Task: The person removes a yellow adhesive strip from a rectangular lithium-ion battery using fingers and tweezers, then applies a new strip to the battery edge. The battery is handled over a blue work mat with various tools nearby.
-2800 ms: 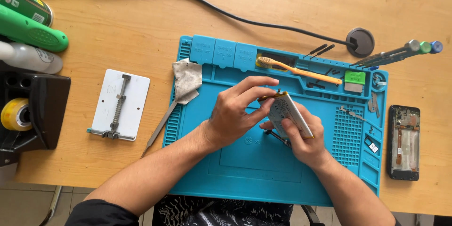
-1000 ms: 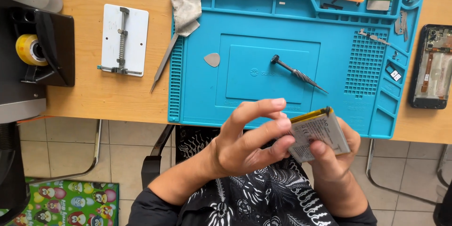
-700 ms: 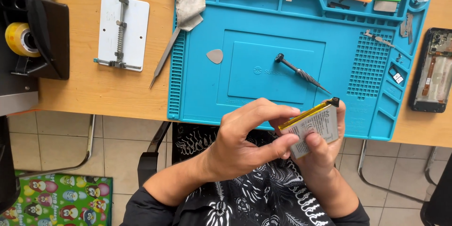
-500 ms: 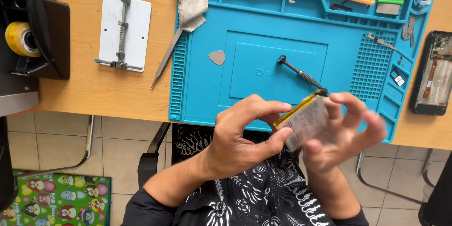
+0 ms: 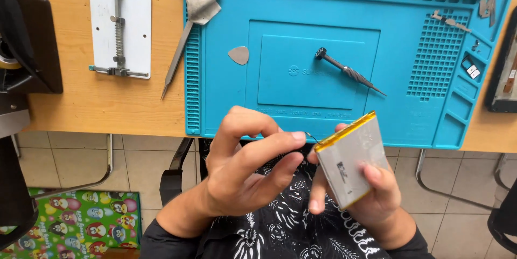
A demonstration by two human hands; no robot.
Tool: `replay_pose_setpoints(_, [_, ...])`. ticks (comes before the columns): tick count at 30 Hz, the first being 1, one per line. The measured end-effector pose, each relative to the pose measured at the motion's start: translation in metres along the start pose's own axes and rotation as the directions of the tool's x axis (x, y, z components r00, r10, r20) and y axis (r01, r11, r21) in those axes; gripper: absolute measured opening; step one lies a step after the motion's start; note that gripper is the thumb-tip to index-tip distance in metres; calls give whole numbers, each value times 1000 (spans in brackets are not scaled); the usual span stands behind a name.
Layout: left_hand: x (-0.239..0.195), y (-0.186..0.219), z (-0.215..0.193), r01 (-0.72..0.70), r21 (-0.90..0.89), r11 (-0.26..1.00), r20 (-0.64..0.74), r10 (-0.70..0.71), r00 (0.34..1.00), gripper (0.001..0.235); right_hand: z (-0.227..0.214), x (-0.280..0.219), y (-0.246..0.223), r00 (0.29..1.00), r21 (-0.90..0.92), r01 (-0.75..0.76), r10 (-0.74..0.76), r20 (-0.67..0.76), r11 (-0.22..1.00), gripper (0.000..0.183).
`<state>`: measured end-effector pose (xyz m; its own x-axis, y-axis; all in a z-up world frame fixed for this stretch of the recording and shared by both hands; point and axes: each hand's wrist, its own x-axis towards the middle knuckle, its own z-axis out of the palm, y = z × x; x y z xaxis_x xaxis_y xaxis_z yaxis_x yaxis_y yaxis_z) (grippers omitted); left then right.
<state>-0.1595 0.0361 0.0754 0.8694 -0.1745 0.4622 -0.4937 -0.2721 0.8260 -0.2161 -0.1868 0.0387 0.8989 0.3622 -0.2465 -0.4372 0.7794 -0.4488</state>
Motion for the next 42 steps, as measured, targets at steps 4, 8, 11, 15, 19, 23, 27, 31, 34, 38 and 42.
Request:
replay_pose_setpoints(4, [4,5,-2,-26,-1,1000,35,26,999,20,-5,-11,-3,999,59,-40,39,24,997,57])
replay_pose_setpoints(8, [12,8,-1,-84,101,991,58,78,995,19,-2,-17,-9,988,81,-152,154,-15,985,56])
replay_pose_setpoints(11, [17,10,-3,-115,117,986,96,104,990,15,-6,-21,-6,996,-23,-88,87,-33,996,55])
replay_pose_setpoints(15, [15,10,-3,-138,89,986,121,127,984,14,-19,-18,-1,984,-460,165,-110,143,872,48])
replay_pose_setpoints(19, [20,12,3,-82,-2,997,140,81,987,12,-23,-4,0,956,-675,285,-149,254,681,42])
replay_pose_setpoints(23, [23,12,11,64,-101,993,124,-51,991,14,-16,16,2,835,-675,550,-299,463,492,45])
replay_pose_setpoints(27, [29,11,15,95,-180,979,97,-78,992,11,-26,17,3,794,-716,603,-349,497,351,37])
replay_pose_setpoints(31, [28,10,17,134,-180,974,90,-119,989,10,-33,12,5,801,-754,583,-371,470,304,36])
replay_pose_setpoints(34, [29,8,19,148,-185,972,69,-137,988,10,-35,11,5,820,-758,559,-361,445,335,38])
replay_pose_setpoints(38, [29,6,19,160,-215,963,78,-147,986,10,-38,11,8,805,-757,573,-387,449,315,39])
replay_pose_setpoints(42, [27,1,23,184,-227,957,64,-174,983,9,-43,12,11,796,-789,568,-401,453,237,42])
